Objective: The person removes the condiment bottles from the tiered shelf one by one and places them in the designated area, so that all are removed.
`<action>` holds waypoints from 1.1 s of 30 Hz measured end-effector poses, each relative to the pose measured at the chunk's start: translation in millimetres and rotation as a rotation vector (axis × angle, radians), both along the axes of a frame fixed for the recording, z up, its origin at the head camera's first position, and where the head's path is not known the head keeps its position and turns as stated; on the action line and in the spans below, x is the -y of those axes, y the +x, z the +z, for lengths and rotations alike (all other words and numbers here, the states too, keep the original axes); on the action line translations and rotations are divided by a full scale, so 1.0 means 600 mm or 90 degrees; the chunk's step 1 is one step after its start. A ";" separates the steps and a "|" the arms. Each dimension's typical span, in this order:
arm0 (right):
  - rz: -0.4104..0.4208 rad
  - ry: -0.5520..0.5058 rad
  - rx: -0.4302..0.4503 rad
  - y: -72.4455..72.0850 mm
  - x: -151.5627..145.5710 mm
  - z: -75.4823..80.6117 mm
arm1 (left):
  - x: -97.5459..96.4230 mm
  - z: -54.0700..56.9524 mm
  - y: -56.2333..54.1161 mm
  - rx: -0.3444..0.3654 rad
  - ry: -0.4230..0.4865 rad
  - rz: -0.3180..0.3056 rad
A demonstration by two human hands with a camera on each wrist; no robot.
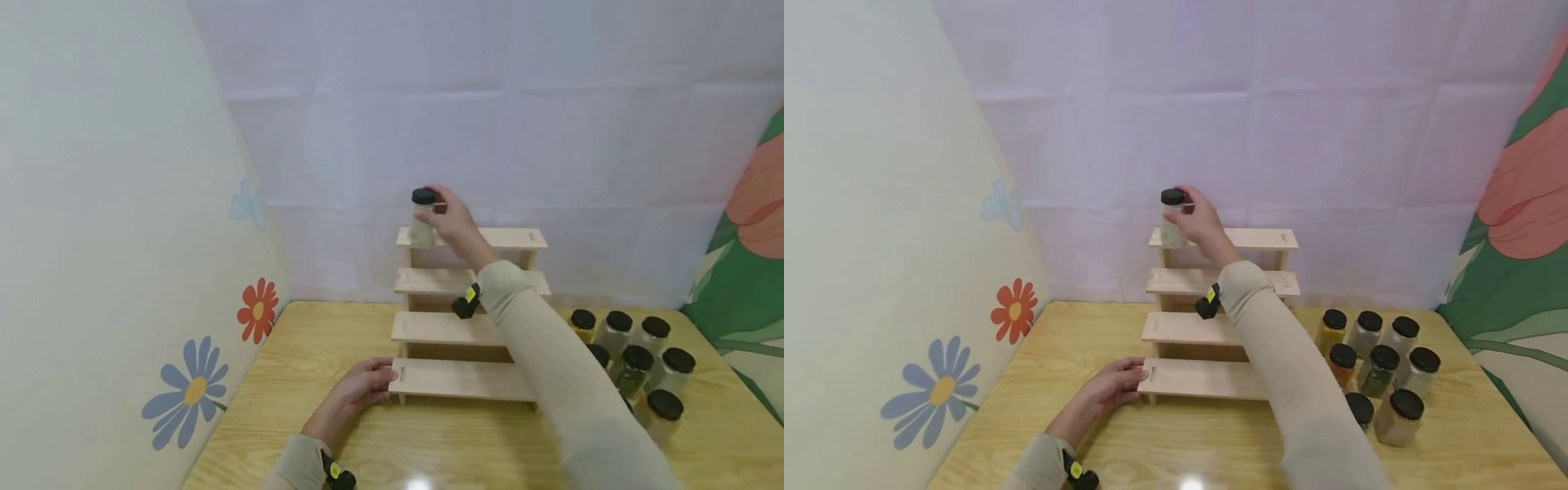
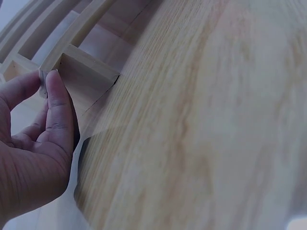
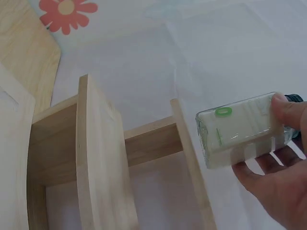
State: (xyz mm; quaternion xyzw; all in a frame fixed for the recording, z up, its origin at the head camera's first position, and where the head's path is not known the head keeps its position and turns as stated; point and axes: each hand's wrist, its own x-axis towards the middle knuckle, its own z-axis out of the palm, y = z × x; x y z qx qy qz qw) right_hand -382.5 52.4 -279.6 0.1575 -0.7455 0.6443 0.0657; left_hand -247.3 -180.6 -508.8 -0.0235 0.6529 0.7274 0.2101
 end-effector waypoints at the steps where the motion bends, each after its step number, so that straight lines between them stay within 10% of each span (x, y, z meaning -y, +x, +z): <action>1: 0.006 -0.002 -0.001 0.004 -0.006 0.001 | 0.000 0.001 -0.001 -0.001 0.000 0.001; 17: 0.027 0.039 -0.021 0.091 -0.128 0.020 | 0.002 -0.001 -0.018 -0.011 -0.008 0.004; 33: 0.004 0.116 -0.036 0.171 -0.267 -0.015 | 0.004 0.000 -0.024 -0.004 -0.005 0.012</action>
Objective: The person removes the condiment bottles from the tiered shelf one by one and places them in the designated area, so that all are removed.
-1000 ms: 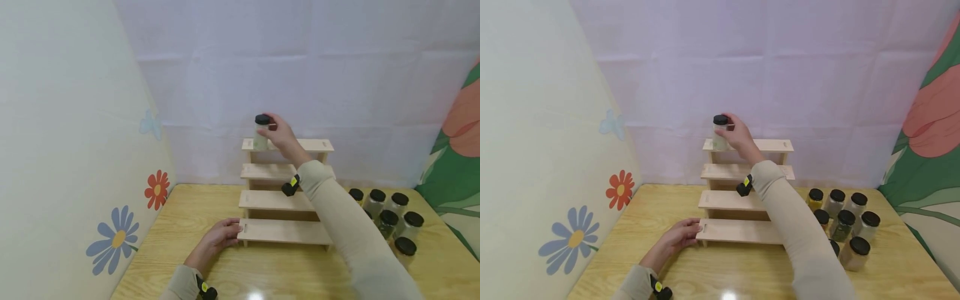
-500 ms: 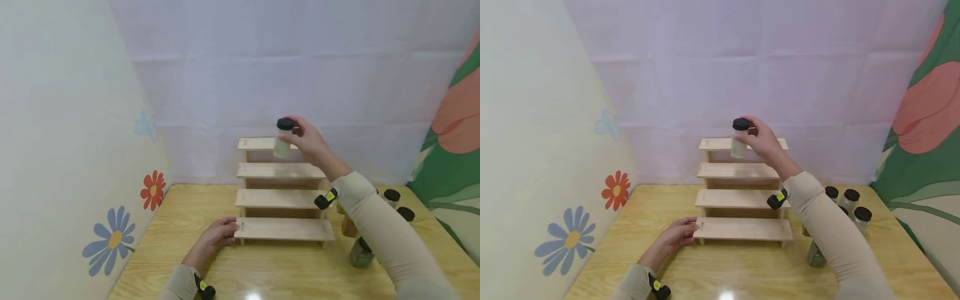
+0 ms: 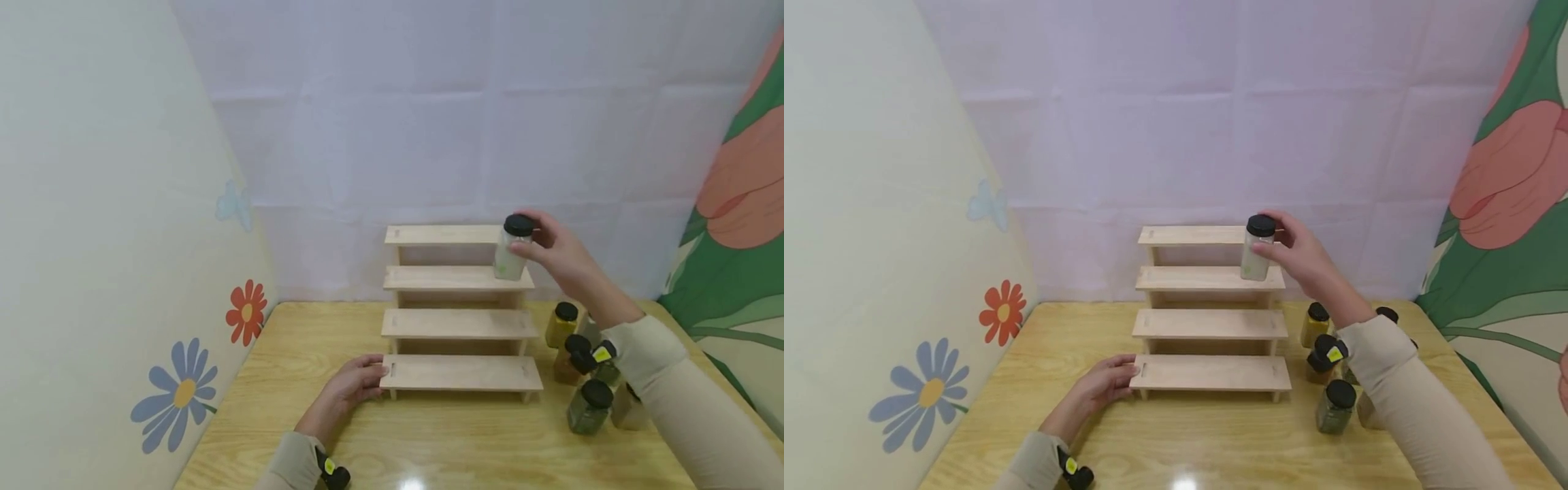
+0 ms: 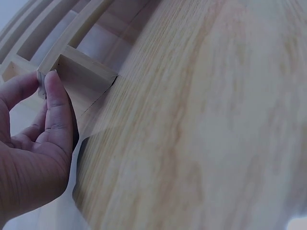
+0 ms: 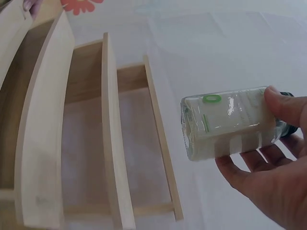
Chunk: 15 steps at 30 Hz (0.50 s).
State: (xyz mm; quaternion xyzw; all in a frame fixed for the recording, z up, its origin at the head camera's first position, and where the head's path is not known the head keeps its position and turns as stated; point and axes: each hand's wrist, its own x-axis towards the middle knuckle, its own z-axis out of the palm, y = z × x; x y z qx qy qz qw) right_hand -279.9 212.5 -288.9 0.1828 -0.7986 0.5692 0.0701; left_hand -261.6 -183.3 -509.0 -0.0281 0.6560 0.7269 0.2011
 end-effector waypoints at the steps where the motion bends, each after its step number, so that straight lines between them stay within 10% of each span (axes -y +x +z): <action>1: -0.002 0.005 -0.002 0.004 -0.009 -0.003 | 0.001 -0.001 0.000 0.000 0.001 -0.001; 15: 0.046 0.015 -0.037 0.051 -0.109 -0.040 | 0.012 -0.005 -0.003 0.006 -0.006 0.006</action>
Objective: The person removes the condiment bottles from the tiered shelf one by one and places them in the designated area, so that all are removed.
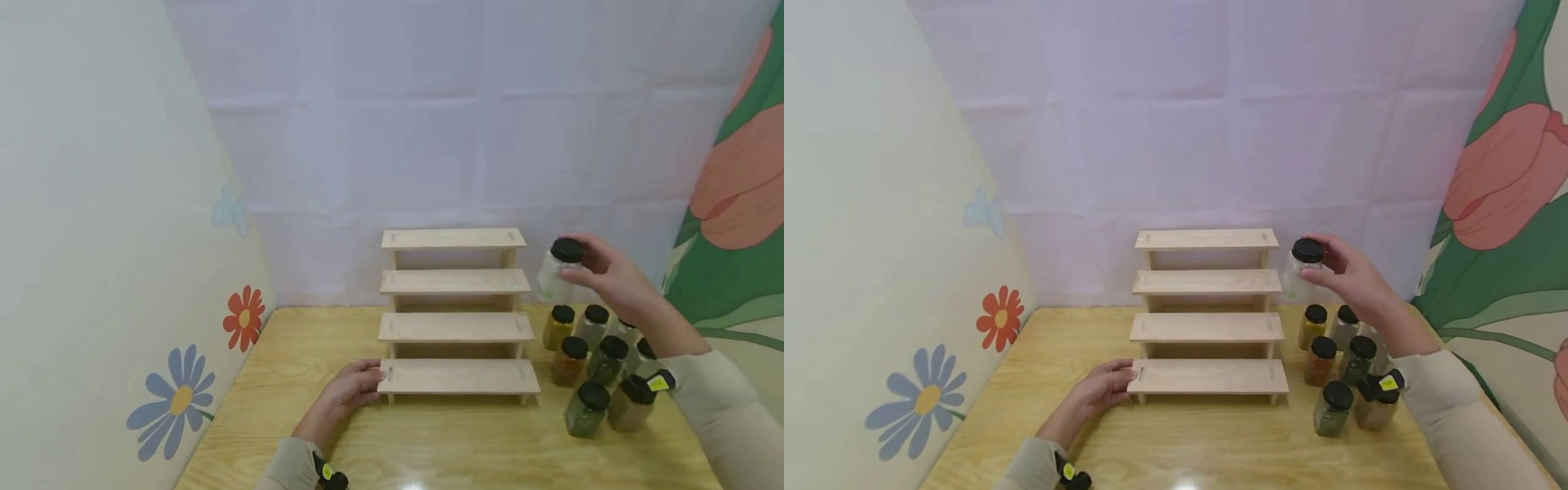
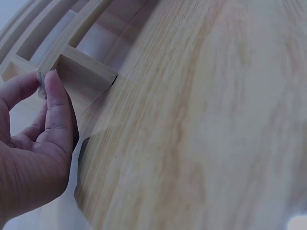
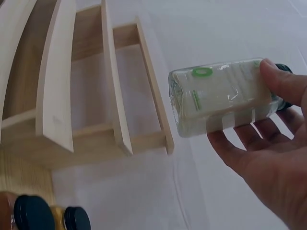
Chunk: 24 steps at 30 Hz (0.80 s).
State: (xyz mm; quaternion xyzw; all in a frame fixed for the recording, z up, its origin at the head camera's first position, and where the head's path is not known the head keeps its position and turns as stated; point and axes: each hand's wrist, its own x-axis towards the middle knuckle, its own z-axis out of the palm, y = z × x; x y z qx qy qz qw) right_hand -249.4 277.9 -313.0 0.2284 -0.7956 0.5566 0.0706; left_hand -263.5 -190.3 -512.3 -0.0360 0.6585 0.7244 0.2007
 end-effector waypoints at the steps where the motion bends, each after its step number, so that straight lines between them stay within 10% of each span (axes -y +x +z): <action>1: 0.006 -0.005 0.000 0.004 -0.007 -0.003 | 0.000 -0.001 0.000 0.001 -0.001 -0.001; 13: 0.026 0.000 0.001 0.042 -0.092 -0.035 | 0.000 -0.001 -0.001 -0.012 -0.002 -0.011; 24: -0.089 0.115 -0.023 0.080 -0.149 -0.077 | 0.003 0.001 0.003 -0.018 0.007 -0.020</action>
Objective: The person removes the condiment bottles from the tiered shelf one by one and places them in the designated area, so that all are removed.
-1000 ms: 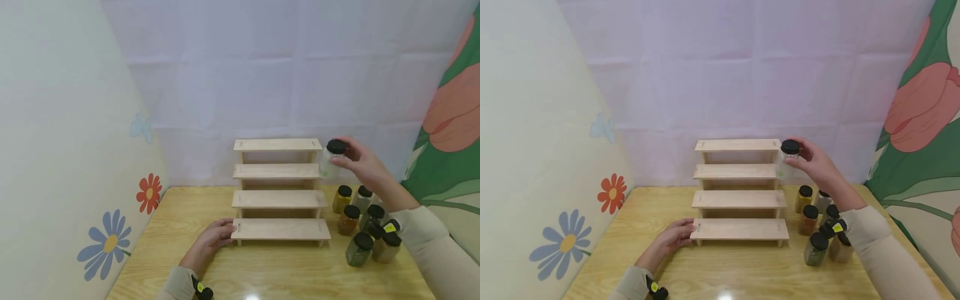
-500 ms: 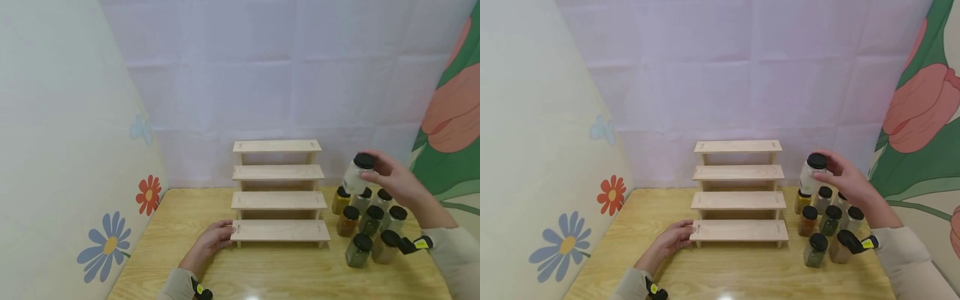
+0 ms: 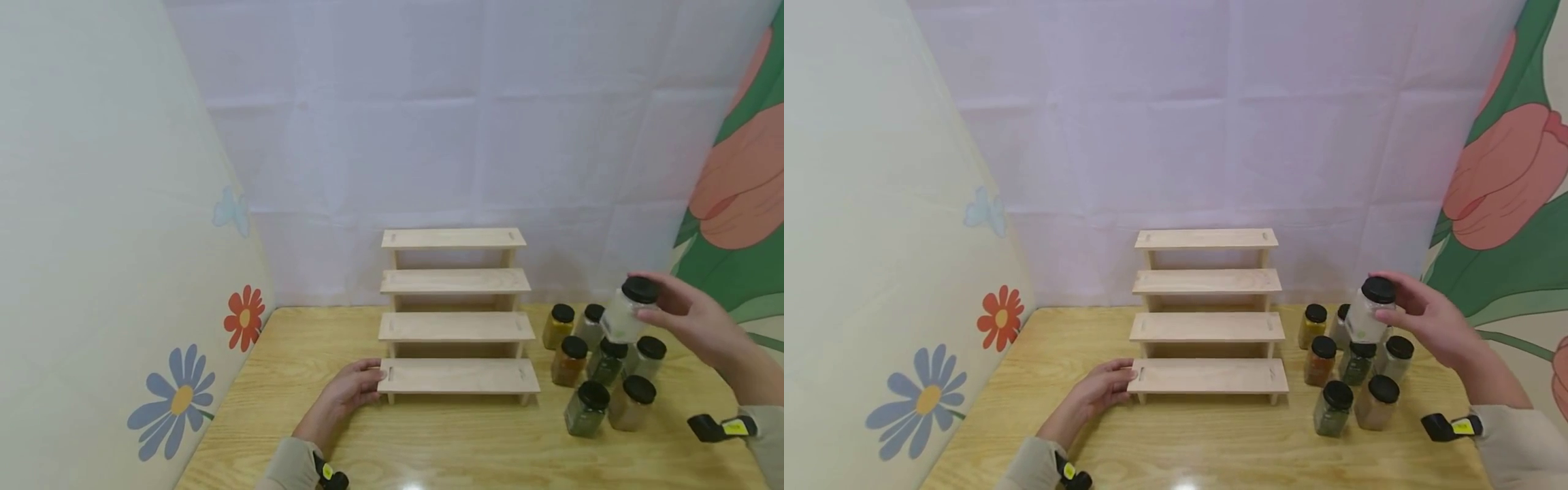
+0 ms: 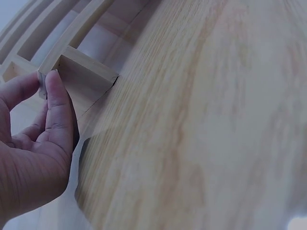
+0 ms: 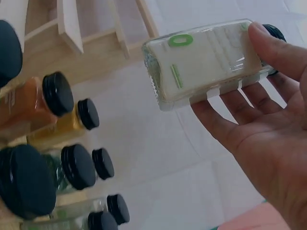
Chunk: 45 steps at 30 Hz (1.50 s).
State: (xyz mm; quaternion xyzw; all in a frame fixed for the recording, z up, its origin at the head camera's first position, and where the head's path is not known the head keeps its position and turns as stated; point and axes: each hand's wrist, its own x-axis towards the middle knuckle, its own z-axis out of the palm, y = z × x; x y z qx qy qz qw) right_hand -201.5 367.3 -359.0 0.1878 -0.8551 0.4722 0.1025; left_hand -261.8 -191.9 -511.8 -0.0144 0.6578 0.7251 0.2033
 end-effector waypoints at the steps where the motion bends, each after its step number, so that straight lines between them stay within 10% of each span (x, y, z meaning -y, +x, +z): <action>1: -0.003 0.008 -0.006 0.002 -0.005 -0.004 | 0.001 -0.001 -0.002 0.003 0.003 -0.004; 31: -0.006 -0.030 -0.051 0.062 -0.138 -0.129 | -0.001 0.005 0.001 0.006 0.006 -0.004; 40: 0.150 -0.239 -0.008 0.060 -0.158 -0.167 | 0.000 0.005 -0.002 0.016 0.001 0.002; 45: 0.126 -0.242 0.035 0.062 -0.161 -0.188 | -0.001 0.004 -0.003 0.017 -0.003 0.001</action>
